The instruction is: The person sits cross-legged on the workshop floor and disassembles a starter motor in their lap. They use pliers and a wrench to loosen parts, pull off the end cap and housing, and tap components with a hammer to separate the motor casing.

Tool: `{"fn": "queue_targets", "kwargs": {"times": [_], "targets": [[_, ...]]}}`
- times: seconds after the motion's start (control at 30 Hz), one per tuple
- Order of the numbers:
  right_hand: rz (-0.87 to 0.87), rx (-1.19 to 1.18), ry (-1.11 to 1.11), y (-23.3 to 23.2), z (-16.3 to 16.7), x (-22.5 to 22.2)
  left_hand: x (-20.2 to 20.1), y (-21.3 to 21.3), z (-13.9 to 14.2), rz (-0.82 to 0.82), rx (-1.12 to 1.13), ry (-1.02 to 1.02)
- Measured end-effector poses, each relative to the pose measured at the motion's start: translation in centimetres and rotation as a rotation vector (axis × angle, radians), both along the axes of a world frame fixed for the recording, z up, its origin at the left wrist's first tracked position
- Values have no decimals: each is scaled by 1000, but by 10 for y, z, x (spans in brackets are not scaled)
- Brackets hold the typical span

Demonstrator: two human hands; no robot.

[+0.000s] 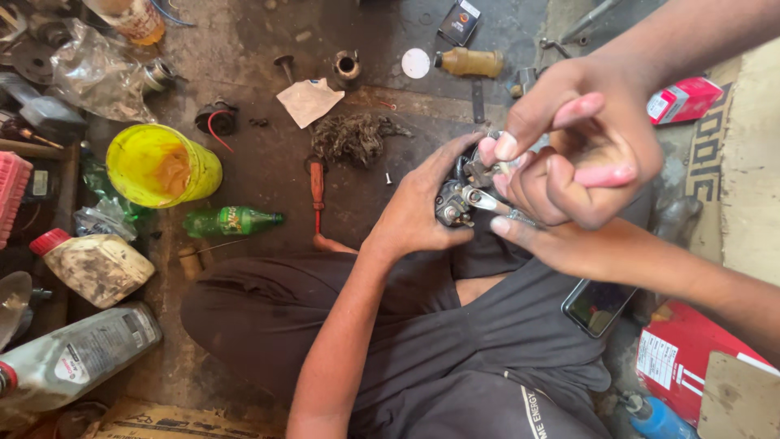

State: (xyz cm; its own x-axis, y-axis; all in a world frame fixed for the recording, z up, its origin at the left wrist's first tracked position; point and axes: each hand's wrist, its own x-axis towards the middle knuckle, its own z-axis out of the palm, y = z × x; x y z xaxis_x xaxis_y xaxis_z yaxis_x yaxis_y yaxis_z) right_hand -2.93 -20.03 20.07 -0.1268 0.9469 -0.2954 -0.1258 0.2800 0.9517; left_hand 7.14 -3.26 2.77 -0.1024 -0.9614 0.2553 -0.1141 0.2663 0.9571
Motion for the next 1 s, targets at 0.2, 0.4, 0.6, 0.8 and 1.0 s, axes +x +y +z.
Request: {"fn": "queue_targets", "kwargs": {"times": [0.2,0.4,0.6,0.8,1.0], "targets": [[-51,53,-199,1,-10,-9,-1,1,-4,12,1,-20],[-47,-25,31,10,8,1,-1,2,-8,10,-3,0],[-42,-34,-121,0,-12,-13,1,4,-11,28,-48,-2],[-71,81,-177,15,1,4,3,6,-13,26,-53,-1],[-85,64,-364,14,-1,2,2,9,-14,71,-53,3]]}}
